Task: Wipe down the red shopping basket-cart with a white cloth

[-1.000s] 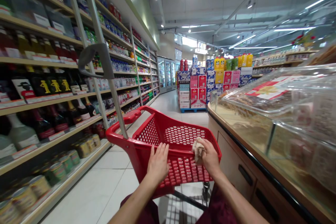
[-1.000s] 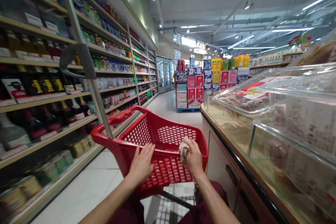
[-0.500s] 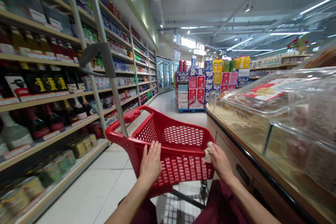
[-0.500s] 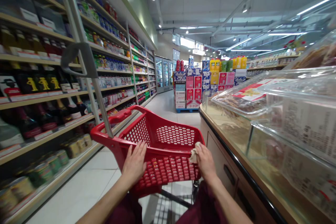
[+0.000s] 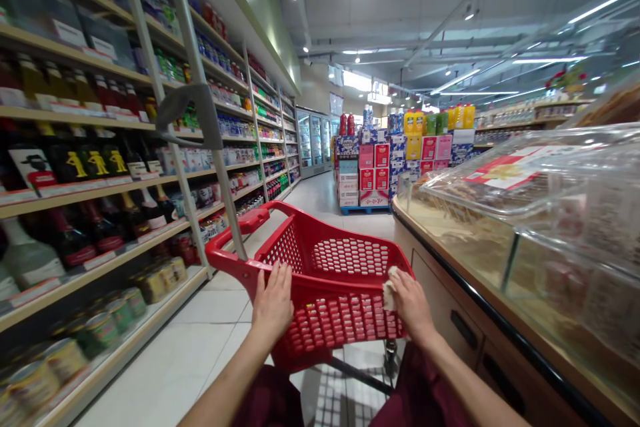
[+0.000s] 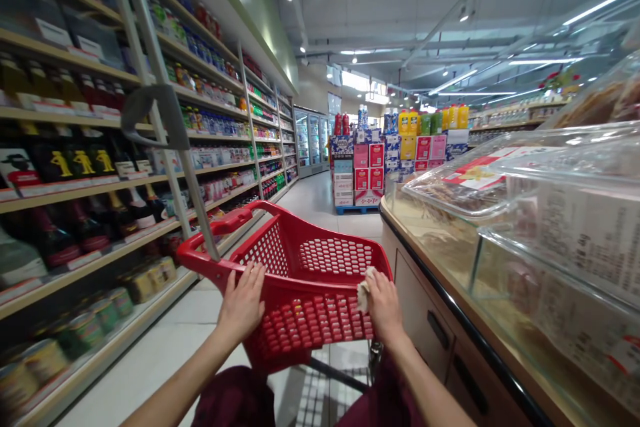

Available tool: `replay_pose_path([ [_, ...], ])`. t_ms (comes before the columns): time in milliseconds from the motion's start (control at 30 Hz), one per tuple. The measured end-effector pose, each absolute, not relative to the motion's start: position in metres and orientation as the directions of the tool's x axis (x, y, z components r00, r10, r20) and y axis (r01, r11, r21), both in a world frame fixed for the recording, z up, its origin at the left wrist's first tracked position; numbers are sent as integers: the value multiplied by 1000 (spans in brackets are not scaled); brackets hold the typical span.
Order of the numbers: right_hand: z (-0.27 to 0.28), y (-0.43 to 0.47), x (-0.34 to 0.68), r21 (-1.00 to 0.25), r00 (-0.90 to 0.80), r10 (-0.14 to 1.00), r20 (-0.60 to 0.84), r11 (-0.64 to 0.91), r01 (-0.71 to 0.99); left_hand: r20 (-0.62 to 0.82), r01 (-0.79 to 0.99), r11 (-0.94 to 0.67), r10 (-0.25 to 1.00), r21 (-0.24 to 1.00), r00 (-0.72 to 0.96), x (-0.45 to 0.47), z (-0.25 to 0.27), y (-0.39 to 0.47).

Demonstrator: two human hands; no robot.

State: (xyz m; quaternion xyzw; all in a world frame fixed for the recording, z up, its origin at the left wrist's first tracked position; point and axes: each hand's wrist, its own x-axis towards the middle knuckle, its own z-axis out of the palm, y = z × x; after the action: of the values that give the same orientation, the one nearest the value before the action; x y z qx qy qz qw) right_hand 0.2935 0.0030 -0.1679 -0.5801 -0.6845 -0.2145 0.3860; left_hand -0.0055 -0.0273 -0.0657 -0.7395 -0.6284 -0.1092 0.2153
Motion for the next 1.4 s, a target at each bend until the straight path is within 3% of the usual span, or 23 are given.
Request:
replay_pose_path([
  [133,-162,4,276,-230,34,605,796,250,940,407,973,-142,890,-184,207,-2,-64,-28],
  [300,-141,1,241,-71,-270,640,719,454,888,389,972,-135,899,-191,201,-1,-65,-32],
  [400,-143,1,270,-41,-308,665,680,455,890,389,970,-139,897,-201,209,-4,-66,-32],
  [600,-162,7,317,-79,-245,686,685,404,911,371,975,-129,909,-179,189,-1,-70,-36],
  [800,-191,-1,344,-190,-60,598,800,346,919,385,978,-120,905,-173,179,3,-75,-41],
  [933,-189,-5,307,-264,56,546,836,309,914,398,981,-99,903,-169,159,6,-77,-41],
  [1167,-167,3,237,-132,-166,529,832,480,867,393,972,-108,901,-208,184,2,-74,-35],
  [1400,-180,-8,288,-280,110,560,821,229,932,416,982,-106,895,-157,163,8,-77,-35],
])
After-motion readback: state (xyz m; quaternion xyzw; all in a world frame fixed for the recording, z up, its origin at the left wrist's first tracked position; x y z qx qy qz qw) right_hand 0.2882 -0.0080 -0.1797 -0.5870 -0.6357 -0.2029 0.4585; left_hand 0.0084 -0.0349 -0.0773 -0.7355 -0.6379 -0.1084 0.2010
